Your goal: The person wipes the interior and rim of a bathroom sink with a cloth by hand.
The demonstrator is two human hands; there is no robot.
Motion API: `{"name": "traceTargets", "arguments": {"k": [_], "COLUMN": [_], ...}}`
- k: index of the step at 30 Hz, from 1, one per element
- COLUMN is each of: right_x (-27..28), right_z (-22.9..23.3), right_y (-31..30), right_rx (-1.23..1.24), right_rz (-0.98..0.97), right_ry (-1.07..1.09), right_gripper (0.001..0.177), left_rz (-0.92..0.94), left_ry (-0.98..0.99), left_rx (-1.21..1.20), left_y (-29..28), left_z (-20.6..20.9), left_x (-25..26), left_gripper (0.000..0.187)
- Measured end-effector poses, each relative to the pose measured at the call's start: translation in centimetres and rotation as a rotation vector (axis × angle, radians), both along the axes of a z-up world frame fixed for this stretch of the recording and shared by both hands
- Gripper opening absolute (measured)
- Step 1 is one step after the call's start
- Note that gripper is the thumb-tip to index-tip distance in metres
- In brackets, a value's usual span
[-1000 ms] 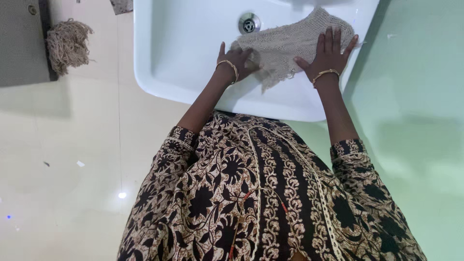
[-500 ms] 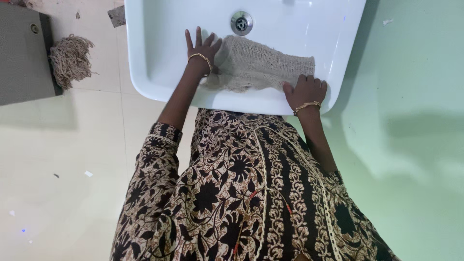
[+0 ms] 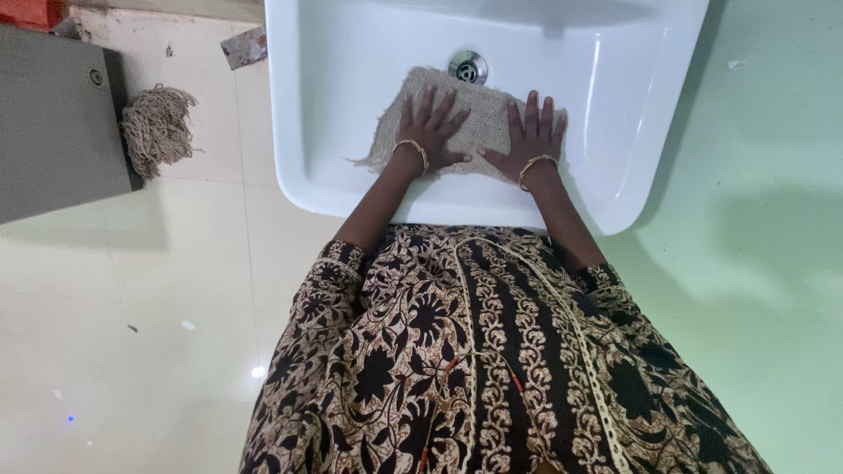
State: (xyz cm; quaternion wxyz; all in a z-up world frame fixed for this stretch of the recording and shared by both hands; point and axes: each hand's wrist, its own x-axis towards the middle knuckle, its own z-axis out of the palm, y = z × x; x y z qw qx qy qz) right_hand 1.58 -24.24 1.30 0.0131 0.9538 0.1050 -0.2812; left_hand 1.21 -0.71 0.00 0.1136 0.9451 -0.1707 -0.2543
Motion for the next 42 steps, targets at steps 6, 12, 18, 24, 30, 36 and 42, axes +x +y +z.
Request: {"name": "traceTargets", "arguments": {"k": [6, 12, 18, 24, 30, 36, 42], "right_x": [3.0, 8.9, 10.3, 10.2, 8.8, 2.3, -4.5], "right_z": [1.0, 0.5, 2.2, 2.3, 0.1, -0.3, 4.3], "right_y": [0.2, 2.1, 3.7, 3.9, 2.6, 1.9, 4.0], "right_rx": [0.171, 0.169, 0.139, 0.146, 0.206, 0.197, 0.165], "right_rz": [-0.022, -0.12, -0.296, -0.276, -0.149, 0.145, 0.174], "right_ry": [-0.126, -0.31, -0.253, -0.288, -0.413, -0.125, 0.378], "right_gripper": [0.109, 0.104, 0.105, 0.105, 0.102, 0.093, 0.102], "left_rz": [0.016, 0.069, 0.076, 0.088, 0.089, -0.036, -0.002], "left_ry": [-0.056, -0.198, -0.169, -0.172, -0.16, 0.111, 0.397], "left_rx": [0.05, 0.017, 0.037, 0.027, 0.069, 0.165, 0.039], "left_y": [0.8, -0.2, -0.4, -0.3, -0.3, 2.0, 7.4], "left_z": [0.7, 0.0, -0.2, 0.3, 0.3, 2.7, 7.4], "left_x": [3.2, 8.8, 9.7, 9.6, 10.5, 5.2, -7.1], "left_gripper": [0.107, 0.098, 0.082, 0.082, 0.084, 0.1, 0.078]}}
